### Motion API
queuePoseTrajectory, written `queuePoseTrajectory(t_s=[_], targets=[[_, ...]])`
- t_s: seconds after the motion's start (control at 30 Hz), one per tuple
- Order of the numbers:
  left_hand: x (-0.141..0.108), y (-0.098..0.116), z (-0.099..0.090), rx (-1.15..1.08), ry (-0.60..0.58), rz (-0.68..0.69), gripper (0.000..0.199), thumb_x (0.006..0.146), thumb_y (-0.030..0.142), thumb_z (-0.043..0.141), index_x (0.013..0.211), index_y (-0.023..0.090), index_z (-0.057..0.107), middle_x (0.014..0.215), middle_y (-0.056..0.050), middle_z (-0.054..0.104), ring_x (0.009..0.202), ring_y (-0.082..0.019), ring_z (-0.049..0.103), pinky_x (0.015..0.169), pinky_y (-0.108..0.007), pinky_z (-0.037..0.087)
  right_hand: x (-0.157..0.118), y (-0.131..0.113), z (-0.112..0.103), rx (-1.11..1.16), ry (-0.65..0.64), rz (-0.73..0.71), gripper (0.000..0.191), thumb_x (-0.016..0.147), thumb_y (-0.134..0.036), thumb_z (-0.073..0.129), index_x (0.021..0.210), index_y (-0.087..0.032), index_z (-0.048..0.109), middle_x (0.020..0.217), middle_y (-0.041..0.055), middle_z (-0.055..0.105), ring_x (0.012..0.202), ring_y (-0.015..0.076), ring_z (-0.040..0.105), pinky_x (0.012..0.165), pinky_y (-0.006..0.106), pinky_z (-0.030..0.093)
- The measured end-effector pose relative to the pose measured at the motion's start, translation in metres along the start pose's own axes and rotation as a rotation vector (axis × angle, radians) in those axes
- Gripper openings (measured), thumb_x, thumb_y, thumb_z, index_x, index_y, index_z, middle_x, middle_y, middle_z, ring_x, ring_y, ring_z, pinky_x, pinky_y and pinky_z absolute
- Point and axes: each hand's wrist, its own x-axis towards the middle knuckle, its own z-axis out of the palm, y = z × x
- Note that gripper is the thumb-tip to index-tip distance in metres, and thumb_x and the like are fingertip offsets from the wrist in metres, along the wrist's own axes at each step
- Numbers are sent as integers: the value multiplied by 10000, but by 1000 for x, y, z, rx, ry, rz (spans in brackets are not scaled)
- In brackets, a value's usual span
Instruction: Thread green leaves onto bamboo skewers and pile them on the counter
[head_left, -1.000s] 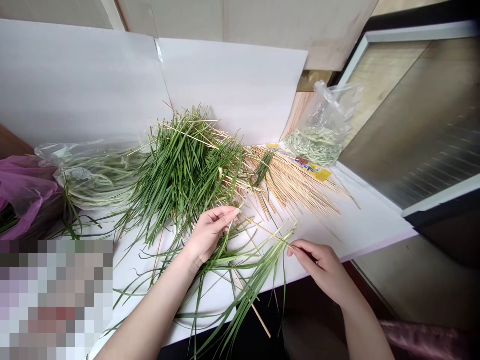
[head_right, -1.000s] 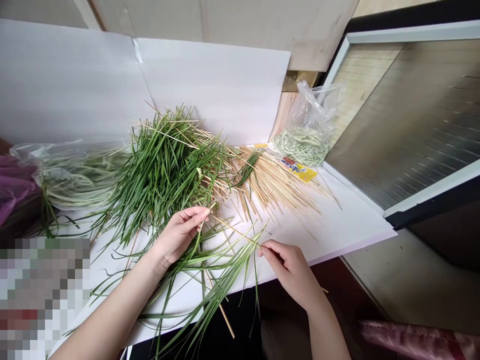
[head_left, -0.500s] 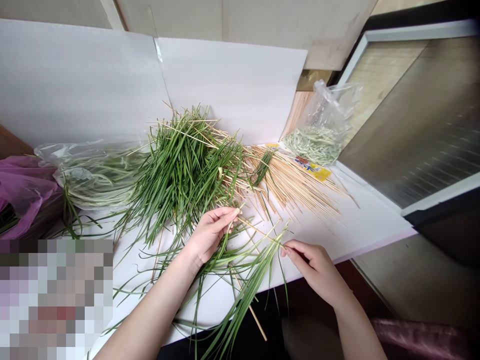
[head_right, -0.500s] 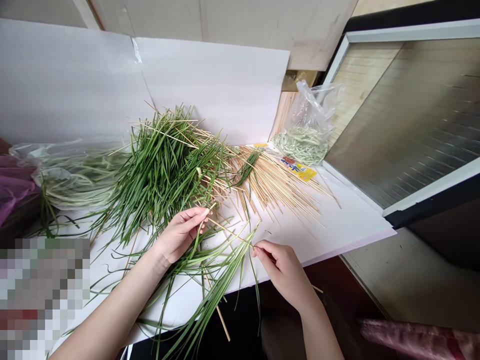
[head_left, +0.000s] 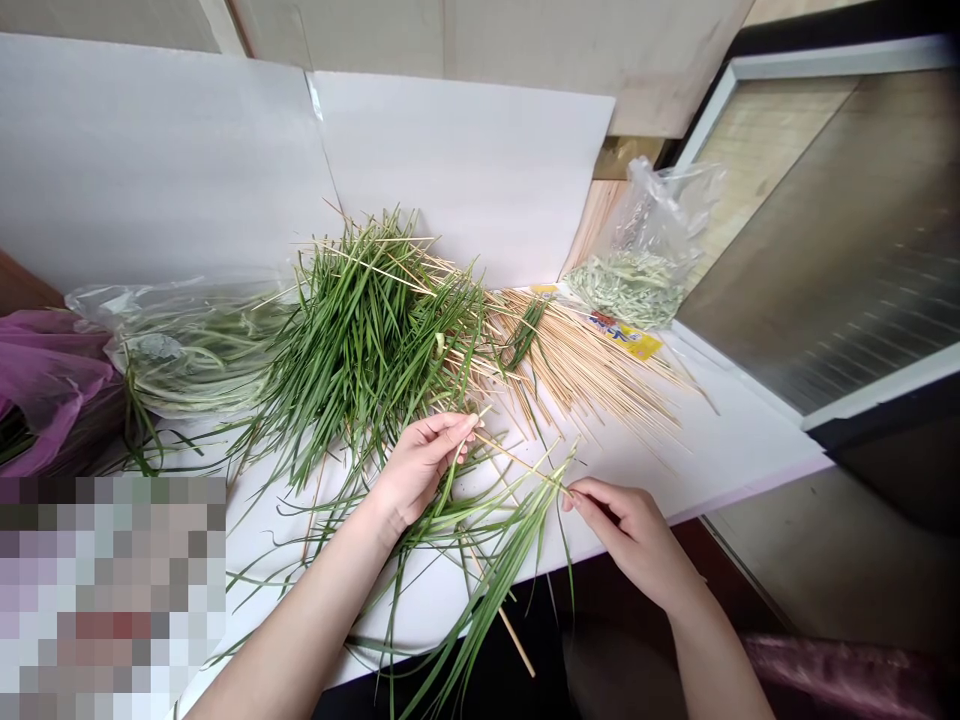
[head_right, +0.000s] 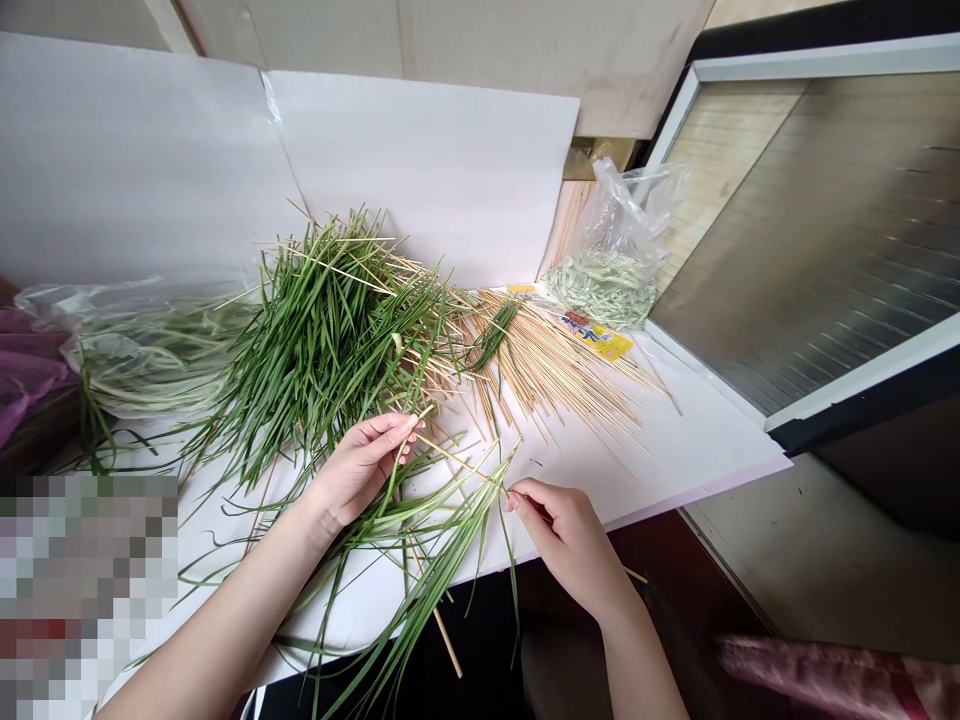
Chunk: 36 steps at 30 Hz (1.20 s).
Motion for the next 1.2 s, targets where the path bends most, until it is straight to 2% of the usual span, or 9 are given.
queuePoseTrajectory(t_s=[0.23,0.43,0.77,1.2], targets=[[-1,1,0,13,11,-5,234,654,292,884,777,125,777,684,-7,651,587,-45,529,571,-141,435,-1,-3,-1,12,-8,17,290,983,-320,486,829,-188,693,812,51,715,802,238,671,655,270,515],[-1,1,1,29,31,6,249,627,299,898,775,136,782,699,-6,667,601,-47,531,587,-146,434,1,5,1,11,-5,2,312,983,-354,483,834,-184,697,796,54,707,777,234,665,621,267,512],[-1,-2,1,86,58,66,217,658,300,879,755,133,779,670,0,647,607,-53,513,596,-162,408,2,9,3,-4,-6,-17,316,977,-356,486,816,-185,697,775,47,701,738,220,655,628,265,507],[-2,1,3,68,81,48,211,633,270,890,753,132,786,659,-3,657,588,-61,512,589,-188,404,2,8,2,19,-16,-4,352,982,-398,473,828,-184,707,745,57,677,751,238,641,615,283,512]])
